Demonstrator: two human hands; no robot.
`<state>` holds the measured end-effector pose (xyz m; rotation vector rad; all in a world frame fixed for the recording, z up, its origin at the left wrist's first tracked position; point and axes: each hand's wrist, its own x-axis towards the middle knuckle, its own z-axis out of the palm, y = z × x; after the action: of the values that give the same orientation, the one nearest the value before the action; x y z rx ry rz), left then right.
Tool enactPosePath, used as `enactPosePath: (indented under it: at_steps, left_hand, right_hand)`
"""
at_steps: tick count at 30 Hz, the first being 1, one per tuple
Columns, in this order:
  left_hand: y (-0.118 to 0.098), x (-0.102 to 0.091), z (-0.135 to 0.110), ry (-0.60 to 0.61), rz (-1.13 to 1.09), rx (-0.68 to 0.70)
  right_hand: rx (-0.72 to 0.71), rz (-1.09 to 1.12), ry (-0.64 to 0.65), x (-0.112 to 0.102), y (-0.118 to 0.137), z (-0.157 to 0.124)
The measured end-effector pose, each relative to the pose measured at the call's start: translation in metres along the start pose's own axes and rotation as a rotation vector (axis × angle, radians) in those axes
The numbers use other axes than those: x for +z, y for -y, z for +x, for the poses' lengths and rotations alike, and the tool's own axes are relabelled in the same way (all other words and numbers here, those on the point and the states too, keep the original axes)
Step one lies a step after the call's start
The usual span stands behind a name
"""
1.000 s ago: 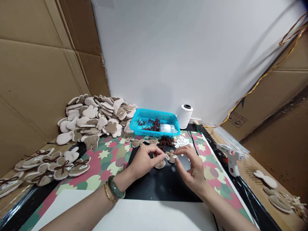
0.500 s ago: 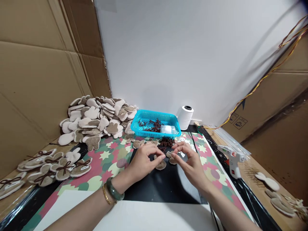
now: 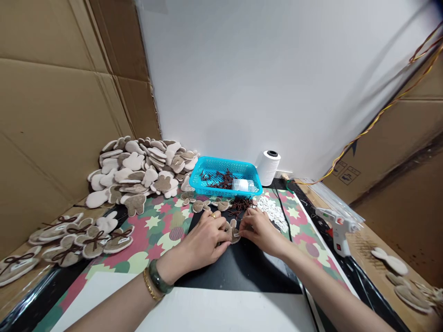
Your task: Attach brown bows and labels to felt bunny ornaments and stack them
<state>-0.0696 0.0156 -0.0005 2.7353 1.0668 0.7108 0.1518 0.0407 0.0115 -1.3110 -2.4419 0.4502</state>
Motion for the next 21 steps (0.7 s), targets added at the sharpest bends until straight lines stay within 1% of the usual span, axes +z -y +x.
enactPosePath:
  at_steps: [5, 8, 10, 12, 14, 16, 18, 21]
  left_hand:
    - [0.000, -0.001, -0.001, 0.043, 0.004, -0.013]
    - [-0.001, -0.001, -0.001, 0.062, -0.012, -0.023]
    - [-0.001, -0.001, -0.001, 0.073, -0.016, -0.024]
    - [-0.001, -0.001, -0.001, 0.078, -0.016, -0.027]
    - [-0.001, 0.000, -0.002, 0.076, -0.022, -0.034]
    - [0.000, 0.000, -0.002, 0.074, -0.033, -0.042]
    - [0.000, 0.000, -0.002, 0.075, -0.039, -0.049]
    - [0.000, 0.000, -0.001, 0.083, -0.034, -0.058]
  right_hand:
    - [0.039, -0.036, 0.006, 0.009, -0.006, 0.006]
    - [0.063, -0.031, -0.012, 0.013, -0.005, 0.007]
    - [0.083, -0.030, -0.057, 0.015, -0.001, 0.004]
    - [0.065, -0.048, -0.126, 0.016, 0.003, -0.002]
    - [-0.033, -0.087, -0.189, 0.018, 0.007, -0.011]
    - [-0.180, -0.142, -0.226, 0.022, 0.009, -0.020]
    - [-0.298, -0.210, -0.257, 0.027, 0.009, -0.028]
    - [-0.379, -0.310, -0.295, 0.034, 0.007, -0.034]
